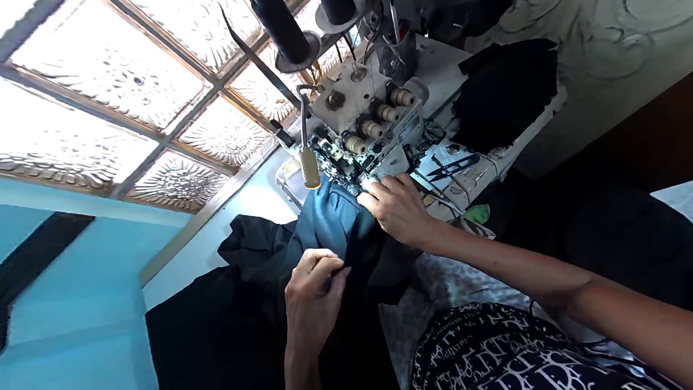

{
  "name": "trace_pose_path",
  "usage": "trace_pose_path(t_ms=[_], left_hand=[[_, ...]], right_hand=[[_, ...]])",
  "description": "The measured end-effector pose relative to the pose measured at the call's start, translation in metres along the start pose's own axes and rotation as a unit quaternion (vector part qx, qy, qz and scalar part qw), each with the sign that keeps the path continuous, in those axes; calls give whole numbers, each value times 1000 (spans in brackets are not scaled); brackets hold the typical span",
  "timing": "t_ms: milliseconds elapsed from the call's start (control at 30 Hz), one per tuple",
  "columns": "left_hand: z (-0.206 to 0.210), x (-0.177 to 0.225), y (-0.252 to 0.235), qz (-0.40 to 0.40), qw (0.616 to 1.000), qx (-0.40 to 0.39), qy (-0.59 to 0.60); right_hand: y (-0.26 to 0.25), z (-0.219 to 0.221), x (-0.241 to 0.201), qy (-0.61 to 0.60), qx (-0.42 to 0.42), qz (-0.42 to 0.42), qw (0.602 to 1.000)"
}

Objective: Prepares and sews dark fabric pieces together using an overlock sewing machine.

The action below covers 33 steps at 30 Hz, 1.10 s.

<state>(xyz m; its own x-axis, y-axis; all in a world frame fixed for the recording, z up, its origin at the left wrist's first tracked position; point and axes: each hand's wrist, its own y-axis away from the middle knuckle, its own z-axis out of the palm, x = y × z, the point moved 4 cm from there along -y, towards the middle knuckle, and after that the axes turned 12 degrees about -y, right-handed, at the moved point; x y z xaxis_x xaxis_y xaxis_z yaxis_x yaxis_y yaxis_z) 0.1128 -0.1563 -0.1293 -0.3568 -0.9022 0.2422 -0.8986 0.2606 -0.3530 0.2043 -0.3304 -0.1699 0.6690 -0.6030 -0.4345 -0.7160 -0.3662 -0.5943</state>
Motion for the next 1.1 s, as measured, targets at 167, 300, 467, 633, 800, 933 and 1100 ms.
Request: trace_pose_path(t_ms=[167,300,467,633,800,933,1100], left_hand=[[-21,31,-9,147,983,-31,100],[-23,40,-9,202,972,-116,5],[-11,21,-18,153,959,-184,-152],[-3,-16,-35,-26,976,-183,-115],[20,-22,-48,-110,979,-74,-153],[27,-18,-42,-72,984,28,-160],[24,0,-19,-27,981,75,-175]], right_hand=[[-8,-12,-16,-84,-102,-160,978],[-2,-47,-40,-277,-396,-196,854],[-7,-68,-40,-308,-414,-121,848],[-29,-49,-13,-109,-280,-65,952],[-28,-9,5,-87,-53,-209,972],[-17,-3,8,-123,-14,-221,967],[3,-7,6,-160,-8,-200,967]])
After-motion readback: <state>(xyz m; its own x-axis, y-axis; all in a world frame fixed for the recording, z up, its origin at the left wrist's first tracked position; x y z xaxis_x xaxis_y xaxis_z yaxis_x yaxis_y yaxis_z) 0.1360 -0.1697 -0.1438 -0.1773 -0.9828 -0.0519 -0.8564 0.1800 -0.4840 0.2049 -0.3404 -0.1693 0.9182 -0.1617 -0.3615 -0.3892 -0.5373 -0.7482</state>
